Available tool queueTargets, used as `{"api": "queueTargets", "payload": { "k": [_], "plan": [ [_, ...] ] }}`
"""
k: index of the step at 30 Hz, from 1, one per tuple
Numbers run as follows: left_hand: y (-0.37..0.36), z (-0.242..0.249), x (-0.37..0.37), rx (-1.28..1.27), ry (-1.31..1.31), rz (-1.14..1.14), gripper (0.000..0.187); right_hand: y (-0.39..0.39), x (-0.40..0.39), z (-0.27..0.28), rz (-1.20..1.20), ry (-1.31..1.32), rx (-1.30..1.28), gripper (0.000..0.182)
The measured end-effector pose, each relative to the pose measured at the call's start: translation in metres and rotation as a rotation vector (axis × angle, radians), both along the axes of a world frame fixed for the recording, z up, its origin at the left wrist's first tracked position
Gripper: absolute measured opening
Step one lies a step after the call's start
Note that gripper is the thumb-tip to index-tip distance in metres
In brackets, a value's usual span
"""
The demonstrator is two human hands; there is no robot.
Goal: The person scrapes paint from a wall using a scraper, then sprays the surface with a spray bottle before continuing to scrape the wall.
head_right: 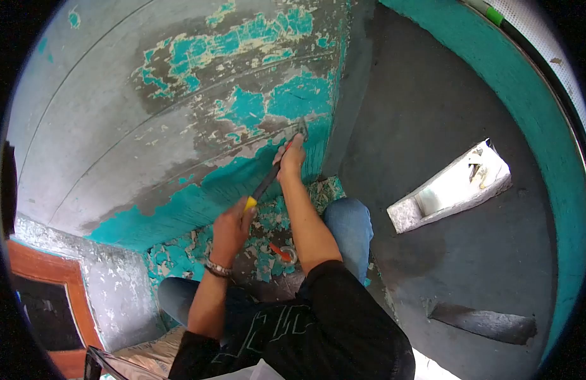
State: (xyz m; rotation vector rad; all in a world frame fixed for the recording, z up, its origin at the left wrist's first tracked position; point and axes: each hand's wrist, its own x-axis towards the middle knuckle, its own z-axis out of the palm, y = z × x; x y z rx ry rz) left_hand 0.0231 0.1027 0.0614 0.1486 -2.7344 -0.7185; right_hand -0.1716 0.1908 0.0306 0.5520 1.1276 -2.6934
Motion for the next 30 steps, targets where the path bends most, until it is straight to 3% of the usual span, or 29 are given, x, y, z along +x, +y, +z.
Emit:
{"api": "queueTargets", "payload": {
  "k": [8, 10, 15, 21, 30],
  "plan": [
    [0.020, 0.023, -0.025, -0.057, -0.020, -0.063, 0.033, 0.032, -0.025, 0.009, -0.082, -0.083, -0.136, 0.042],
    [0.024, 0.017, -0.009, -0.033, -0.013, -0.057, 0.033, 0.027, -0.010, 0.005, 0.023, 0.022, -0.100, 0.040],
    [0.019, 0.003, 0.031, 0.157, 0.005, 0.036, 0.031, 0.005, 0.024, 0.006, 0.132, 0.003, -0.045, 0.037],
    [0.018, 0.006, 0.021, 0.080, -0.045, 0.073, 0.030, -0.003, 0.016, 0.008, 0.103, 0.097, 0.009, 0.038],
    [0.002, 0.045, 0.013, -0.060, -0.041, 0.041, 0.030, -0.010, 0.009, 0.023, 0.070, -0.021, -0.141, 0.041]
  ]
}}
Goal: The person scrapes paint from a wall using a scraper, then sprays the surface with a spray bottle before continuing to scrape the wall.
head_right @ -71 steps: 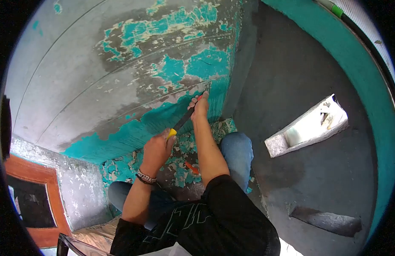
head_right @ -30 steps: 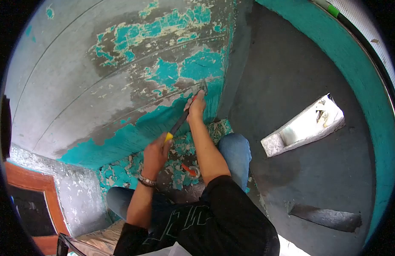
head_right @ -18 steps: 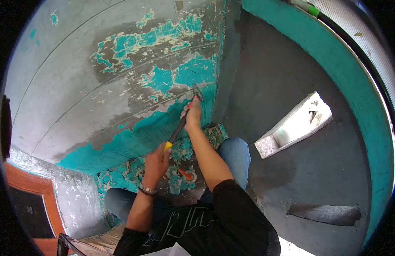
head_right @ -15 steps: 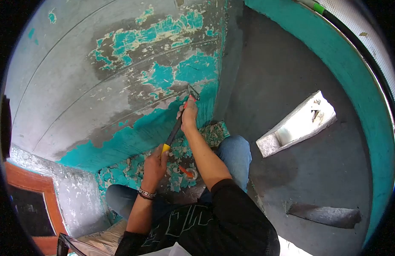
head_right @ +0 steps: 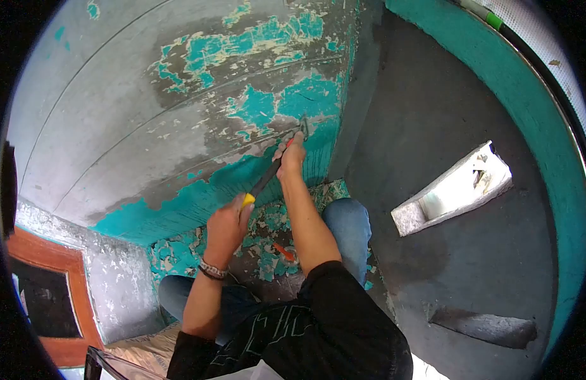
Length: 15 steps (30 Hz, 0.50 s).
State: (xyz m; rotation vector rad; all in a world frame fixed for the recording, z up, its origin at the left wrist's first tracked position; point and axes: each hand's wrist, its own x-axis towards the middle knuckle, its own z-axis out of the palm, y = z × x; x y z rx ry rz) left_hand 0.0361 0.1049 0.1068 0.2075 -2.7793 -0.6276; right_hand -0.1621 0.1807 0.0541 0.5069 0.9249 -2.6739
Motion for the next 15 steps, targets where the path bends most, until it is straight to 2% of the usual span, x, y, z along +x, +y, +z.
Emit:
{"api": "queueTargets", "payload": {
  "k": [1, 3, 8, 10, 11, 13, 15],
  "plan": [
    [0.000, 0.006, -0.006, 0.005, 0.001, 0.003, 0.030, 0.003, -0.005, 0.002, 0.003, 0.001, 0.005, 0.041],
    [0.002, 0.019, -0.027, -0.141, 0.029, -0.048, 0.031, 0.014, -0.027, 0.005, -0.087, -0.090, -0.073, 0.041],
    [0.027, 0.014, -0.060, -0.097, -0.016, -0.107, 0.032, 0.048, -0.054, 0.001, -0.186, -0.104, -0.036, 0.041],
    [0.036, 0.006, -0.050, -0.076, 0.001, -0.117, 0.032, 0.058, -0.056, -0.010, -0.094, -0.061, -0.046, 0.040],
    [0.040, 0.004, -0.040, 0.020, -0.032, -0.134, 0.032, 0.059, -0.049, -0.009, -0.100, -0.053, -0.044, 0.040],
    [0.043, -0.005, -0.026, 0.115, -0.057, -0.160, 0.032, 0.051, -0.027, -0.008, 0.054, 0.011, 0.076, 0.040],
    [0.044, -0.029, -0.016, 0.228, 0.088, -0.151, 0.033, 0.049, -0.024, -0.011, 0.060, -0.053, 0.100, 0.041]
  ]
}}
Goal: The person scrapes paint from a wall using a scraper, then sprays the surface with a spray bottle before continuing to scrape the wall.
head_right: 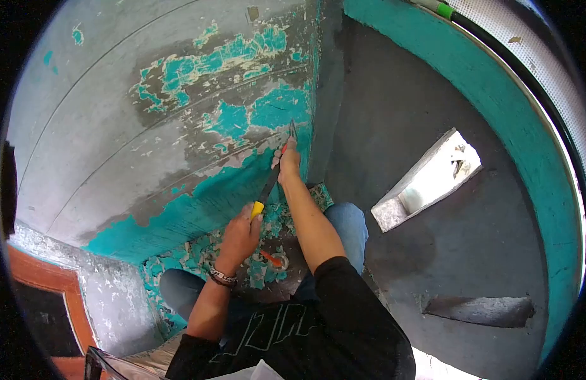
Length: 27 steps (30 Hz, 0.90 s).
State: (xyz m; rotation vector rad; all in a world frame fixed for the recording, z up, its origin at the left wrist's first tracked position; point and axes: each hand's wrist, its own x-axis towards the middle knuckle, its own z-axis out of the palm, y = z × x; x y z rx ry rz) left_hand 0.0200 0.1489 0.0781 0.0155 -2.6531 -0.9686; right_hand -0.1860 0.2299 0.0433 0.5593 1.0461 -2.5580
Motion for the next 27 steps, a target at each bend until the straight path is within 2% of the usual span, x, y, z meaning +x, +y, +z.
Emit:
{"api": "queueTargets", "payload": {
  "k": [4, 6, 10, 13, 15, 18, 21, 23, 25, 27],
  "plan": [
    [-0.010, -0.009, -0.005, 0.009, 0.024, -0.017, 0.036, -0.006, -0.003, -0.003, -0.027, 0.059, 0.042, 0.041],
    [-0.013, 0.003, -0.008, -0.019, -0.081, 0.015, 0.037, -0.009, -0.004, -0.001, -0.047, 0.061, 0.037, 0.041],
    [-0.023, 0.017, -0.016, -0.050, -0.047, 0.009, 0.036, -0.014, -0.009, 0.005, -0.079, 0.013, -0.022, 0.040],
    [-0.023, 0.037, -0.029, -0.085, -0.136, 0.007, 0.036, -0.009, -0.019, 0.008, -0.129, -0.051, -0.089, 0.039],
    [-0.020, 0.047, -0.043, -0.185, -0.143, -0.025, 0.036, -0.004, -0.030, 0.015, -0.163, -0.060, -0.147, 0.039],
    [-0.010, 0.043, -0.046, -0.166, -0.142, -0.030, 0.036, 0.007, -0.033, 0.004, -0.189, -0.111, -0.148, 0.039],
    [-0.003, 0.034, -0.028, -0.144, -0.141, -0.004, 0.036, 0.003, -0.029, 0.001, -0.176, -0.051, -0.160, 0.042],
    [-0.008, 0.026, -0.016, -0.100, -0.136, 0.011, 0.035, -0.006, -0.009, -0.002, -0.050, 0.024, 0.031, 0.046],
    [-0.010, 0.016, -0.006, -0.059, -0.147, 0.038, 0.035, -0.009, -0.001, -0.001, -0.039, -0.046, 0.070, 0.046],
    [-0.013, 0.011, -0.006, -0.074, -0.034, 0.042, 0.034, -0.015, -0.005, -0.002, -0.018, -0.108, 0.097, 0.046]
  ]
}}
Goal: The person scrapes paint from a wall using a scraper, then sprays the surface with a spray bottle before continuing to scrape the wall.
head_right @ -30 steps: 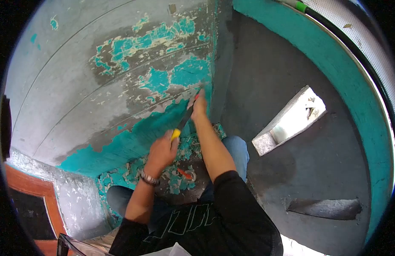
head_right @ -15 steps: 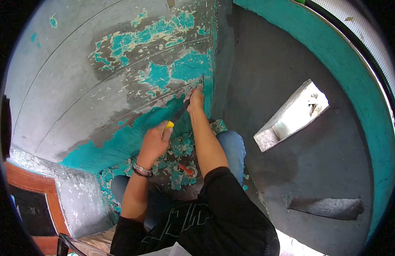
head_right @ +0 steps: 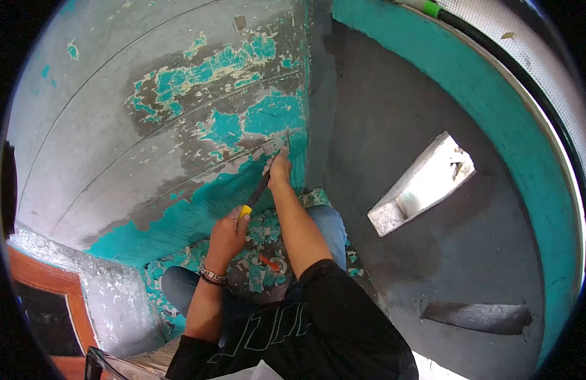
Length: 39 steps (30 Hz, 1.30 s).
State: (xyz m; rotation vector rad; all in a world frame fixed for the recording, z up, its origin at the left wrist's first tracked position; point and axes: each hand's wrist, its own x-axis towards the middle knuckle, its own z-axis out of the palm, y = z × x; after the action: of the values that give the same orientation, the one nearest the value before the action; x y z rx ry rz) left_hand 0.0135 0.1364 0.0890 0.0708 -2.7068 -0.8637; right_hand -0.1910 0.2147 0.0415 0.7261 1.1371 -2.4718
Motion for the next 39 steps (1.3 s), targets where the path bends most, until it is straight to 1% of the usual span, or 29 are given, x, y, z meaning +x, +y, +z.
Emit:
{"api": "queueTargets", "payload": {
  "k": [2, 7, 9, 10, 11, 14, 15, 16, 17, 19, 21, 22, 23, 25, 28, 30, 31, 33, 39],
  "plan": [
    [0.000, 0.002, 0.000, -0.017, -0.030, -0.002, 0.034, 0.001, 0.003, -0.005, -0.019, 0.066, -0.038, 0.046],
    [0.007, 0.008, -0.002, -0.011, -0.083, 0.004, 0.034, 0.006, 0.002, -0.004, 0.016, 0.050, -0.061, 0.045],
    [0.004, 0.009, -0.005, -0.036, -0.012, -0.026, 0.034, 0.007, 0.002, -0.004, 0.018, 0.052, -0.066, 0.045],
    [0.002, 0.014, -0.008, -0.034, -0.007, -0.026, 0.034, 0.005, 0.001, -0.002, -0.004, 0.039, -0.109, 0.045],
    [0.000, 0.025, -0.010, -0.073, -0.056, -0.018, 0.033, 0.003, -0.001, 0.000, -0.023, 0.026, -0.152, 0.045],
    [-0.010, 0.048, -0.019, -0.124, -0.131, -0.013, 0.031, -0.002, -0.006, 0.003, -0.062, 0.013, -0.205, 0.044],
    [-0.012, 0.052, -0.024, -0.138, -0.155, -0.023, 0.030, -0.002, -0.013, -0.003, -0.062, 0.008, -0.208, 0.044],
    [-0.011, 0.052, -0.032, -0.138, -0.160, -0.023, 0.030, 0.002, -0.022, -0.009, -0.120, 0.018, -0.240, 0.043],
    [-0.006, 0.052, -0.041, -0.172, -0.174, -0.044, 0.029, 0.006, -0.024, -0.008, -0.179, 0.032, -0.272, 0.042],
    [-0.003, 0.053, -0.053, -0.207, -0.166, -0.074, 0.029, 0.012, -0.030, -0.003, -0.193, 0.002, -0.301, 0.043],
    [-0.002, 0.049, -0.050, -0.182, -0.244, -0.120, 0.030, 0.020, -0.022, -0.003, -0.207, -0.043, -0.327, 0.046],
    [-0.001, 0.040, -0.041, -0.186, -0.243, -0.121, 0.030, 0.021, -0.014, -0.006, -0.140, 0.007, -0.297, 0.043],
    [-0.001, 0.023, -0.025, -0.169, -0.217, -0.112, 0.030, 0.020, -0.005, -0.011, -0.074, 0.049, -0.272, 0.041],
    [0.001, 0.001, -0.001, -0.147, -0.190, -0.111, 0.031, 0.015, 0.016, -0.020, -0.045, 0.053, -0.236, 0.042],
    [-0.003, -0.011, 0.021, -0.128, -0.139, -0.052, 0.033, -0.002, 0.030, -0.026, 0.010, 0.059, -0.186, 0.043],
    [-0.004, -0.011, 0.025, -0.077, -0.117, 0.029, 0.032, -0.011, 0.035, -0.019, 0.025, 0.065, -0.133, 0.043],
    [-0.006, -0.012, 0.024, -0.075, -0.117, 0.031, 0.032, -0.013, 0.035, -0.018, 0.027, 0.066, -0.131, 0.043],
    [-0.014, -0.013, 0.021, -0.125, -0.118, 0.045, 0.034, -0.017, 0.032, -0.017, -0.002, 0.100, -0.132, 0.043],
    [-0.026, 0.006, 0.012, -0.123, -0.134, -0.002, 0.032, -0.024, 0.025, -0.017, -0.045, 0.072, -0.151, 0.043]
  ]
}}
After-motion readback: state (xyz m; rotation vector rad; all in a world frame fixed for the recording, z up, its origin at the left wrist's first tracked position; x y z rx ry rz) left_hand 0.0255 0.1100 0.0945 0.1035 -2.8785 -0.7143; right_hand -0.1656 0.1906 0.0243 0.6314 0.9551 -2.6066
